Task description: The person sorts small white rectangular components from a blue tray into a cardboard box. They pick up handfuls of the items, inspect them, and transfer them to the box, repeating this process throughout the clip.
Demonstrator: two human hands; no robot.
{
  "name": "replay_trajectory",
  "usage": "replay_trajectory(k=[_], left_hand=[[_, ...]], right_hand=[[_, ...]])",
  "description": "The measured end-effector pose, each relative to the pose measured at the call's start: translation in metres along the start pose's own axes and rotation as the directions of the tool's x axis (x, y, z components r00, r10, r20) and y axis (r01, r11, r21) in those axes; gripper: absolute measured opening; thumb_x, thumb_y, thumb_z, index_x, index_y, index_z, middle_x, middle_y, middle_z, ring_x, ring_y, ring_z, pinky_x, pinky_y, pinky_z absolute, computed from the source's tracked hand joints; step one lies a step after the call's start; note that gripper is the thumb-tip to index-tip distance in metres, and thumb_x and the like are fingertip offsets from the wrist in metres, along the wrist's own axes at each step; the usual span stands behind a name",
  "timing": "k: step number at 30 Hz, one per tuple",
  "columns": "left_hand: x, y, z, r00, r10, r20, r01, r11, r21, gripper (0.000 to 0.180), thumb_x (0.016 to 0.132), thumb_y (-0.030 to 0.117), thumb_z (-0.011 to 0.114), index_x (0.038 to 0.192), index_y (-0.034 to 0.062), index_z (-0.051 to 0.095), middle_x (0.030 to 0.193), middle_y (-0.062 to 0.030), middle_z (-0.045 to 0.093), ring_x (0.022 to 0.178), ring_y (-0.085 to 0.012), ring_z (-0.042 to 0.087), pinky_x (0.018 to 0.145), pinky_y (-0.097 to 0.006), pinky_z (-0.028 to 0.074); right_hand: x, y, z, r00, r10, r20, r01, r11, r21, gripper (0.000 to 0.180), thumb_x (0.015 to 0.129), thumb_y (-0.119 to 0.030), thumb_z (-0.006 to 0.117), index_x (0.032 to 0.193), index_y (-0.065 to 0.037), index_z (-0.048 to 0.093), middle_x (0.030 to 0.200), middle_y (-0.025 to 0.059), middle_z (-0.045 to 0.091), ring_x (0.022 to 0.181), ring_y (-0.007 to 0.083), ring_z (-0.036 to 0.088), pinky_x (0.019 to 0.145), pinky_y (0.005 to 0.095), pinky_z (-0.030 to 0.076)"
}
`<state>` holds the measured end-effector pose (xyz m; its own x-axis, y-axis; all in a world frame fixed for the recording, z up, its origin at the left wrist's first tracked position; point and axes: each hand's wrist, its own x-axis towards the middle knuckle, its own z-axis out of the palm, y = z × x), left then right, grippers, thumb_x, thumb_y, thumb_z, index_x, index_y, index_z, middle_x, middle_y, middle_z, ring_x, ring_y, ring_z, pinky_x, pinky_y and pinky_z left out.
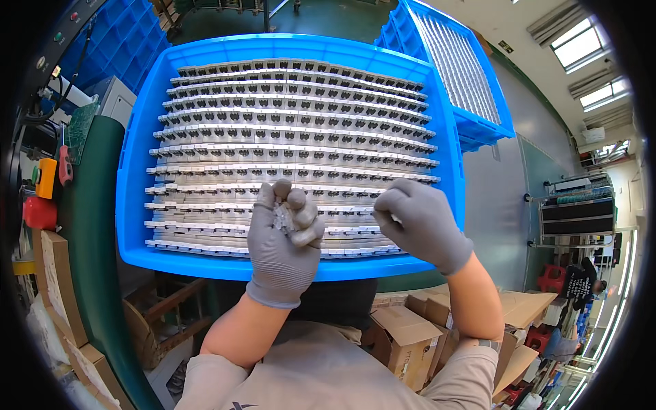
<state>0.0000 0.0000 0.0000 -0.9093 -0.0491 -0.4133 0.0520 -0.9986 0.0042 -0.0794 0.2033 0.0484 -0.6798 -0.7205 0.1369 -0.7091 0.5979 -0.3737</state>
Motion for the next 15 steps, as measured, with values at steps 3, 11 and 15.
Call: replay_trajectory(k=[3, 11, 15], left_hand=[[-0.002, 0.001, -0.002, 1.0, 0.001, 0.018, -0.002, 0.998, 0.059, 0.035, 0.112, 0.036, 0.041, 0.105, 0.0121, 0.065, 0.075, 0.0021, 0.051, 0.058, -0.0085, 0.039, 0.042, -0.02, 0.033], [-0.002, 0.0, 0.001, 1.0, -0.003, -0.009, 0.004, 0.998, 0.068, 0.038, 0.113, 0.038, 0.038, 0.104, 0.0123, 0.065, 0.072, 0.0022, 0.048, 0.056, -0.0086, 0.036, 0.041, -0.02, 0.031], [-0.001, 0.002, 0.0, 0.999, -0.017, 0.031, 0.015, 0.998, 0.059, 0.038, 0.112, 0.038, 0.039, 0.104, 0.0119, 0.066, 0.072, 0.0016, 0.048, 0.056, -0.0087, 0.036, 0.041, -0.02, 0.031]], right_hand=[[-0.003, 0.01, 0.012, 0.995, -0.083, 0.054, 0.087, 0.993, -0.079, 0.016, 0.079, -0.007, 0.078, 0.088, -0.01, 0.065, 0.082, 0.0082, 0.064, 0.073, 0.0296, 0.065, 0.063, 0.0394, 0.051], [0.008, 0.006, 0.027, 0.986, -0.118, 0.118, 0.13, 0.987, -0.096, 0.01, 0.083, -0.014, 0.073, 0.089, -0.009, 0.066, 0.084, 0.0081, 0.062, 0.075, 0.0304, 0.066, 0.066, 0.0431, 0.053], [0.011, 0.005, 0.028, 0.986, -0.124, 0.108, 0.138, 0.981, -0.138, 0.011, 0.082, -0.014, 0.073, 0.088, -0.008, 0.066, 0.085, 0.0083, 0.062, 0.075, 0.0305, 0.065, 0.066, 0.043, 0.053]])
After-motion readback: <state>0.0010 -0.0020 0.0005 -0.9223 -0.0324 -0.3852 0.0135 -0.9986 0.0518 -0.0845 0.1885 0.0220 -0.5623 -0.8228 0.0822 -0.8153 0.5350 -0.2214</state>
